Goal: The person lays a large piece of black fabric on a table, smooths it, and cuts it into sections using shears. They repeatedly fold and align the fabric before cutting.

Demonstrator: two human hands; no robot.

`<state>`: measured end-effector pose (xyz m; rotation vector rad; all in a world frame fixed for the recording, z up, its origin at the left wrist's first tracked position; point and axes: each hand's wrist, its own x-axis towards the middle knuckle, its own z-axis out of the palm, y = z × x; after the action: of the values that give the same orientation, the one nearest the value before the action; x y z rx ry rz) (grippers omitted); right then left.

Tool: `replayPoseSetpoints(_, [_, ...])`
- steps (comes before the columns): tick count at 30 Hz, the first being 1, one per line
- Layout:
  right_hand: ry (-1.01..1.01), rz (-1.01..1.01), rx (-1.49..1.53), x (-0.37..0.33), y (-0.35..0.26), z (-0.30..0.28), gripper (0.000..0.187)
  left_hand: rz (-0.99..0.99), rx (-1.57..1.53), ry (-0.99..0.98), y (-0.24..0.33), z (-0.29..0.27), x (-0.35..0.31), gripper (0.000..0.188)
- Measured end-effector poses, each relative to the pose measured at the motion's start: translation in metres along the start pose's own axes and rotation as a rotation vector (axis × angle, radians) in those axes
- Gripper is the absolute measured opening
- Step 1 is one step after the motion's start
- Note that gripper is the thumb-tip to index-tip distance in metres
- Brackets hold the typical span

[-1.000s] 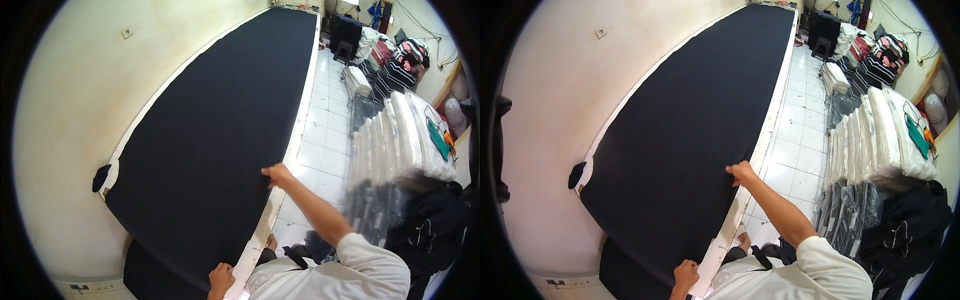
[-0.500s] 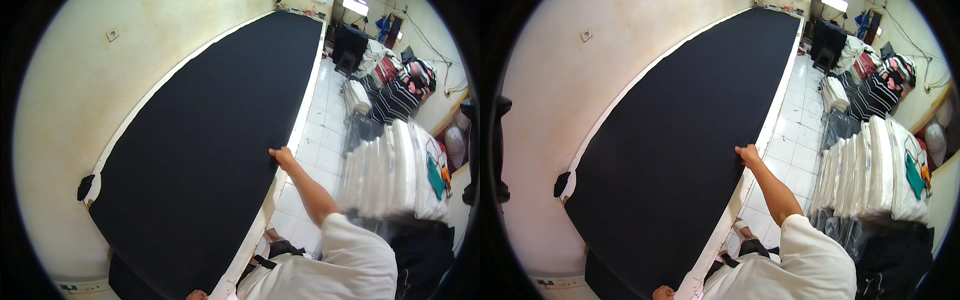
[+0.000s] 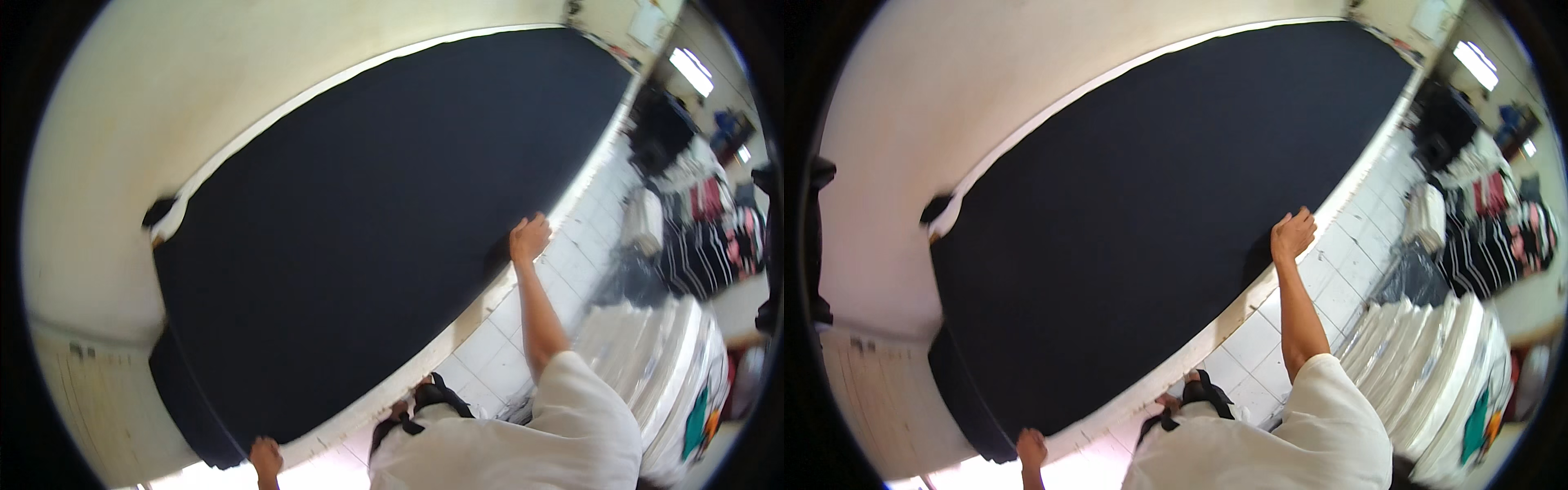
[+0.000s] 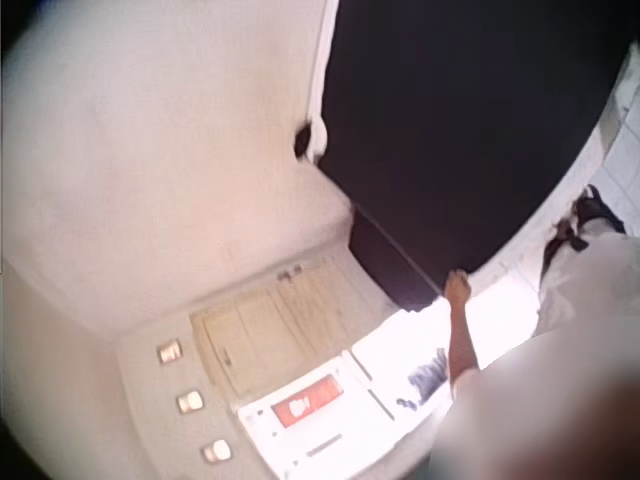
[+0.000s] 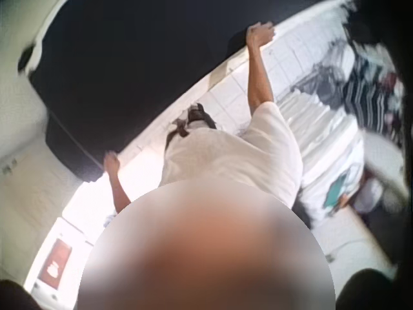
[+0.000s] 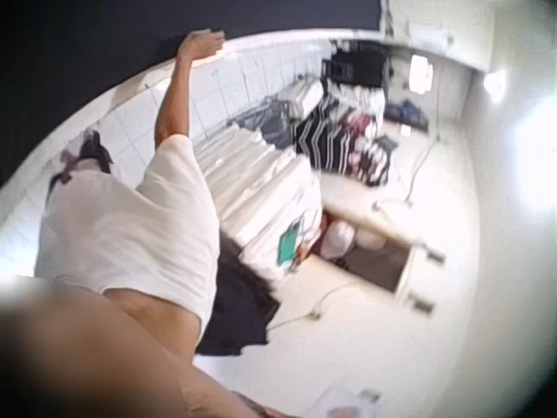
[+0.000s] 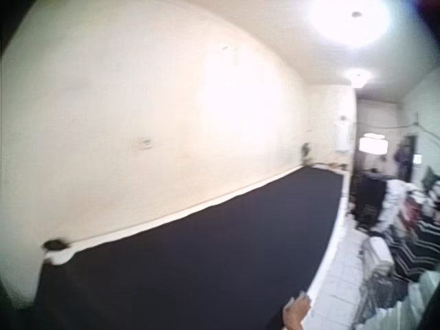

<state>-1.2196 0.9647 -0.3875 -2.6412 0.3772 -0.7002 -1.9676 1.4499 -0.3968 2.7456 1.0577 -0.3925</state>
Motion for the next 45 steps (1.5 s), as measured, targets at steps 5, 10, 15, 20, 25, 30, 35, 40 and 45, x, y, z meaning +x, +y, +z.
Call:
replayPoseSetpoints(5, [-0.418, -0.027, -0.192, -0.033, -0.016, 0.013, 0.064, -0.058, -0.167, 0.307, 0.026, 0.002, -0.026, 0.014])
replayPoseSetpoints(10, [-0.282, -0.373, -0.167, -0.119, -0.040, -0.023, 0.066, -0.228, -0.337, 0.339, 0.043, -0.003, -0.043, 0.009])
replayPoseSetpoints(15, [-0.394, -0.602, -0.115, -0.242, -0.069, -0.057, 0.059, -0.106, -0.344, 0.491, 0.042, -0.008, -0.049, 0.010])
replayPoseSetpoints(20, [-0.238, -0.584, 0.099, -0.292, -0.078, -0.113, 0.037, -0.158, -0.601, 0.495, 0.036, -0.027, -0.055, 0.010])
replayPoseSetpoints(25, [-1.135, -1.553, 0.913, -0.487, -0.112, -0.229, 0.041, -0.099, -0.750, 0.634, 0.030, -0.048, -0.057, 0.012])
replayPoseSetpoints(30, [-1.038, -1.364, 0.005, -0.517, -0.163, -0.181, 0.045, 0.032, -0.732, 0.715, 0.014, -0.044, -0.061, 0.013])
replayPoseSetpoints(35, [-0.347, -0.910, 0.194, -0.435, -0.126, -0.119, 0.043, 0.244, -0.535, 0.683, 0.002, -0.026, -0.059, 0.011])
replayPoseSetpoints(40, [-0.248, -0.849, 0.282, -0.427, -0.109, -0.132, 0.056, 0.322, -0.461, 0.551, 0.002, -0.013, -0.048, 0.009])
replayPoseSetpoints(45, [-0.398, -0.615, 0.062, -0.420, -0.121, -0.124, 0.044, 0.354, -0.472, 0.481, -0.007, -0.011, -0.050, 0.011])
